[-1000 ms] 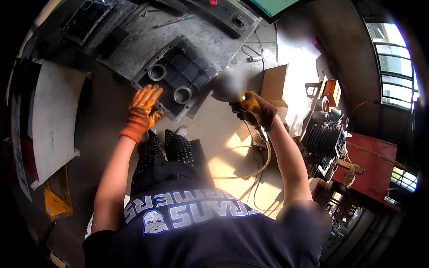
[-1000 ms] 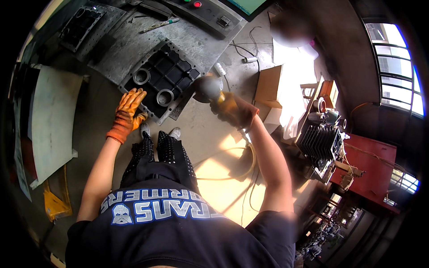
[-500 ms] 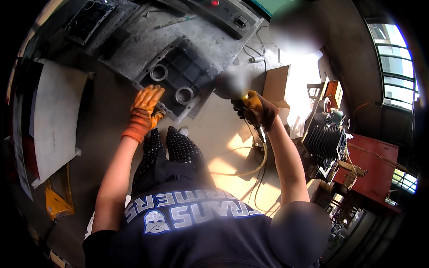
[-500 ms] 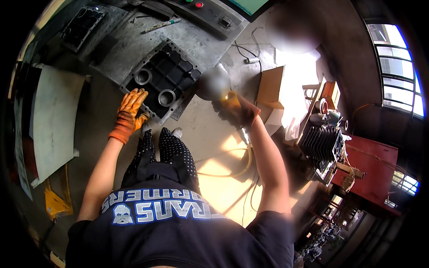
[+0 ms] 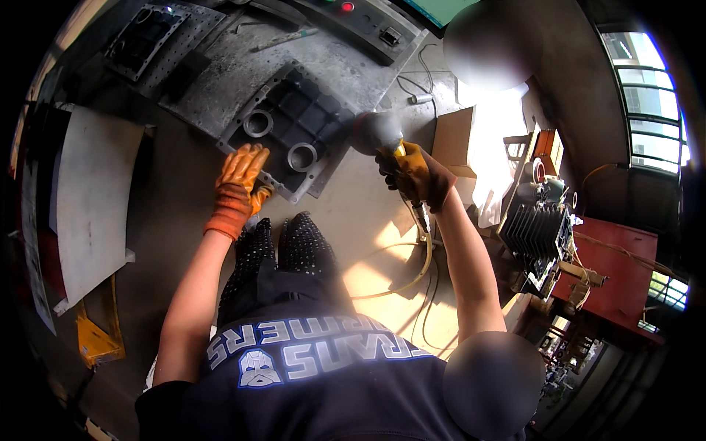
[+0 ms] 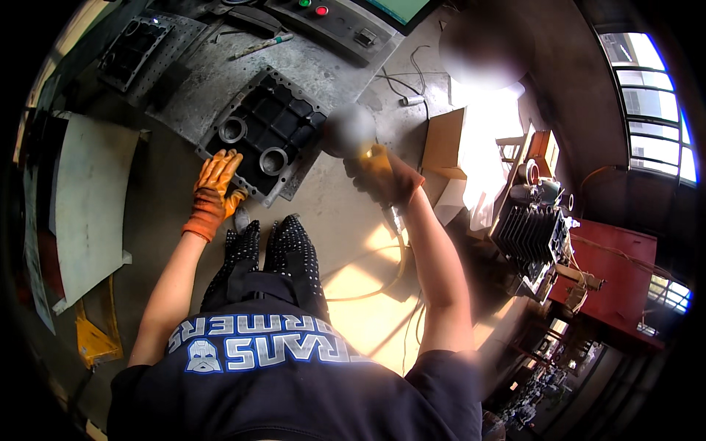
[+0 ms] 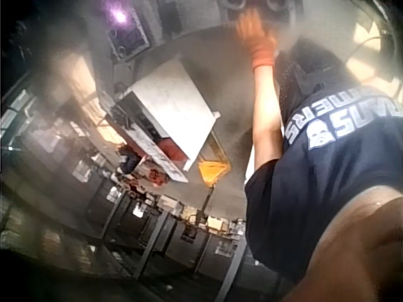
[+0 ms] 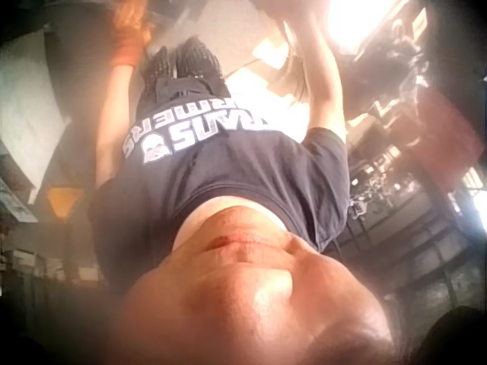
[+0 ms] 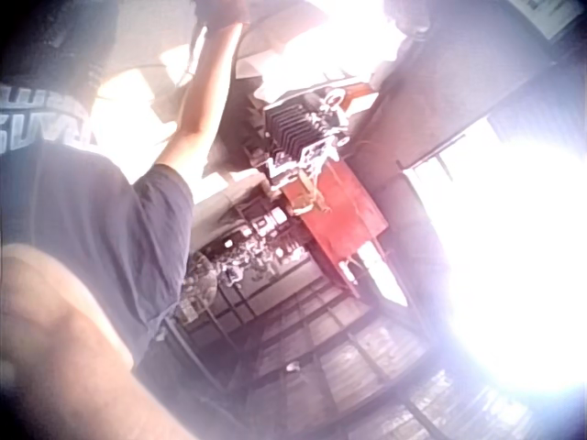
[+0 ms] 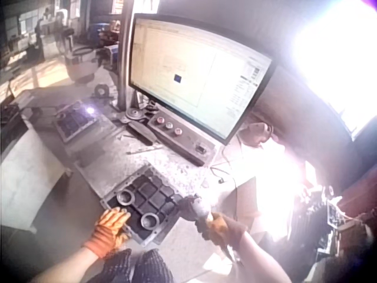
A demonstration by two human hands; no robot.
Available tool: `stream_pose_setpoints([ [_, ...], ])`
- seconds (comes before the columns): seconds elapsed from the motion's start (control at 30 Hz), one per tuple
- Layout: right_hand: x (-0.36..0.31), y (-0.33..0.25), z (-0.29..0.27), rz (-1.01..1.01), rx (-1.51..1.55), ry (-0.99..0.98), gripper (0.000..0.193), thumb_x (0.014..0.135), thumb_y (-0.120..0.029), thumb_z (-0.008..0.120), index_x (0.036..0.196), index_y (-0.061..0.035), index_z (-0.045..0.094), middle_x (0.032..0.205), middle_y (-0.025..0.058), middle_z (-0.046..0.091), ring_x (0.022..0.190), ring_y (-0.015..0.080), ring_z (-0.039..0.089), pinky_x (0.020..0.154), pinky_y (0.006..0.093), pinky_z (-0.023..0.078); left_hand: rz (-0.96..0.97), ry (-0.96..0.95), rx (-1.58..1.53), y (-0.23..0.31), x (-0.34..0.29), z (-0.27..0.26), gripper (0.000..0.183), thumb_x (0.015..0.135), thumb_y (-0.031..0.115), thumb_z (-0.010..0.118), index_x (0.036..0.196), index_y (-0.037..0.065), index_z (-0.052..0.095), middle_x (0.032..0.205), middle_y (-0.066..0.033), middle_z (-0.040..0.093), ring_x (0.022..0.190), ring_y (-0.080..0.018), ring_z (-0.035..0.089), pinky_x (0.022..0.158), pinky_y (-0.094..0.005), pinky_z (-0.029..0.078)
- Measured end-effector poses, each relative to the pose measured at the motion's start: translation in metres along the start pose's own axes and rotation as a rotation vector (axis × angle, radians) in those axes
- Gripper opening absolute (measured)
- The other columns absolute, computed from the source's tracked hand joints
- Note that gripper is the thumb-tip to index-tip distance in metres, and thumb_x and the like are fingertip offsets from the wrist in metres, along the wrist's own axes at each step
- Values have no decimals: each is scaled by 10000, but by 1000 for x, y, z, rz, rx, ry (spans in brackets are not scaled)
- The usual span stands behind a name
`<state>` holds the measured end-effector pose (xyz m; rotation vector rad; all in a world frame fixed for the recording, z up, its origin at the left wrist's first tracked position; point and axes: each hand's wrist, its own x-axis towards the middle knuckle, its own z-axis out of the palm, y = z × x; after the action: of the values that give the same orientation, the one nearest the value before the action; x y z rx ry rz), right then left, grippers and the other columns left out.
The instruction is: The person picks up metal plates from a crate, places them on a metal workbench for processing, and luego places them inside a large red metal structure. The person then uses a hand tool to perform a task on a metal plate on the workbench before returning it to the crate.
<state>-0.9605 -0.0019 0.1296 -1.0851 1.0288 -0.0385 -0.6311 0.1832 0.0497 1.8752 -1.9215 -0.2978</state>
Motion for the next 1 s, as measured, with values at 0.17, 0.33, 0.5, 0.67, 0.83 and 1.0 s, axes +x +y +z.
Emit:
stream_pose_setpoints([
  [0.17,11,12,-4,58,144,-8,333,903,-237,621,1172,-50,559,913,22,608,722,112,577,622,245,485,-12,0,-16,0,-1,1,720,715,210,721,1376,104,456,1405,-82,468,1333,-277,387,1124,-422,267],
  [0.33,12,27,-8,182,442,-272,343,909,-227,605,1185,-32,547,894,25,600,702,114,574,619,244,486,12,16,-12,-2,0,4,715,730,231,709,1385,111,446,1417,-77,455,1338,-276,380,1129,-422,259],
  [0.5,6,-1,1,72,44,40,301,925,-210,583,1159,-22,570,903,40,624,707,123,592,618,236,492,2,21,-21,-3,-3,3,714,731,234,706,1385,114,447,1419,-73,453,1338,-274,380,1129,-426,257],
  [0.67,7,-5,2,51,136,66,191,908,-230,600,1021,-77,607,851,9,621,638,99,583,461,215,448,-2,14,-32,-2,-1,2,722,722,228,710,1385,115,447,1419,-72,453,1337,-272,380,1129,-427,258],
  [0.83,9,-6,6,-10,69,-49,242,892,-219,630,1083,-73,593,864,25,624,666,108,593,521,216,473,-6,12,-25,-3,-1,3,736,713,232,714,1387,116,443,1422,-69,450,1339,-263,378,1130,-419,258],
  [1.0,6,-12,13,30,71,17,267,889,-193,631,1128,-85,579,916,30,620,721,98,596,595,216,490,-2,-17,9,-4,-3,0,755,708,236,717,1397,123,429,1427,-61,444,1347,-251,367,1136,-408,250],
])
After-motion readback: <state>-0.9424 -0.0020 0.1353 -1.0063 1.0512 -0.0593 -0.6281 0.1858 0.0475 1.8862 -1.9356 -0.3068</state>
